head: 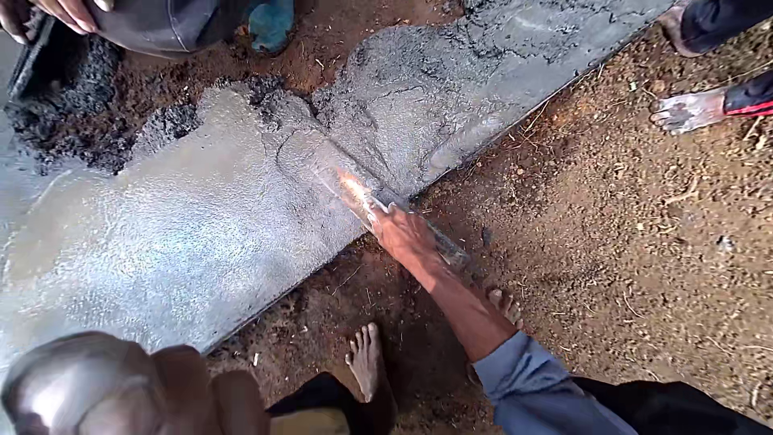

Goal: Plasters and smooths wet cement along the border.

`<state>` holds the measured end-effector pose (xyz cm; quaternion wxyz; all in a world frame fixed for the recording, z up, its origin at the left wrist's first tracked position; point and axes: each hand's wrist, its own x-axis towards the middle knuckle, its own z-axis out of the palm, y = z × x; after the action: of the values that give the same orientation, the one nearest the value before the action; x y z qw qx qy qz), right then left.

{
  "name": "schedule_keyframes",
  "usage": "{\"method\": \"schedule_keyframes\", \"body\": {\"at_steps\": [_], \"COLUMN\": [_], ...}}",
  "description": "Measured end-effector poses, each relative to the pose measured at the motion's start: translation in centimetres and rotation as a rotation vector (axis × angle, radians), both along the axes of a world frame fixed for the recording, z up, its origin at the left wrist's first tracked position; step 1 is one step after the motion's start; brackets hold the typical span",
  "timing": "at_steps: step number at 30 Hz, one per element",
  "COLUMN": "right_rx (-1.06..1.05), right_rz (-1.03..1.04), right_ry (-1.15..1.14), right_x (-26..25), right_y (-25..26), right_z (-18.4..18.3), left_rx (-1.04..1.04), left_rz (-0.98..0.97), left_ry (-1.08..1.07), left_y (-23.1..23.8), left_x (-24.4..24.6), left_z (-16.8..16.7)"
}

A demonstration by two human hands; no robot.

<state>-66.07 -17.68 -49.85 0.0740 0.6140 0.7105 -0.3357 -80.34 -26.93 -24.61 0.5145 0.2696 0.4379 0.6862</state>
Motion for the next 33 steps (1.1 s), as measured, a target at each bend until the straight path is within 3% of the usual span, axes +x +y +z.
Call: {"method": "schedule_keyframes", "body": {"at_steps": [3,11,16,22,26,33], "right_rx": [0.054,0.043,-0.094,-0.088,-0.026,0.07], "right_rz": [-0.084,-0.216,-0.218,-0.197,-0.31,-0.42], "right_ry": [-0.045,-0.061,-0.098,-0.069,-0.101,-0.234], "right_x": [2.5,3.8,4.7,2.9,1.7,6.2], "right_y": [2.7,3.3,2.3,-1.0,3.5,7.3], "right_z": [-0.5,-0.3,0.9,4.2,3.0,-1.1], "left_rx": [-0.001,0.15,0.102,0.074,0.019,-0.031], "left_rz": [-0.02,0.032,0.024,0.023,0.011,-0.013], "left_ry": [-0.053,0.188,0.322,0.258,0.221,0.18], "left_y": [1.9,9.7,13.5,15.9,16.6,17.7], "left_x": [1.8,3.1,3.3,2.9,3.3,3.4], "left_z": [-1.4,-7.5,-9.6,-11.2,-12.1,-13.2]}}
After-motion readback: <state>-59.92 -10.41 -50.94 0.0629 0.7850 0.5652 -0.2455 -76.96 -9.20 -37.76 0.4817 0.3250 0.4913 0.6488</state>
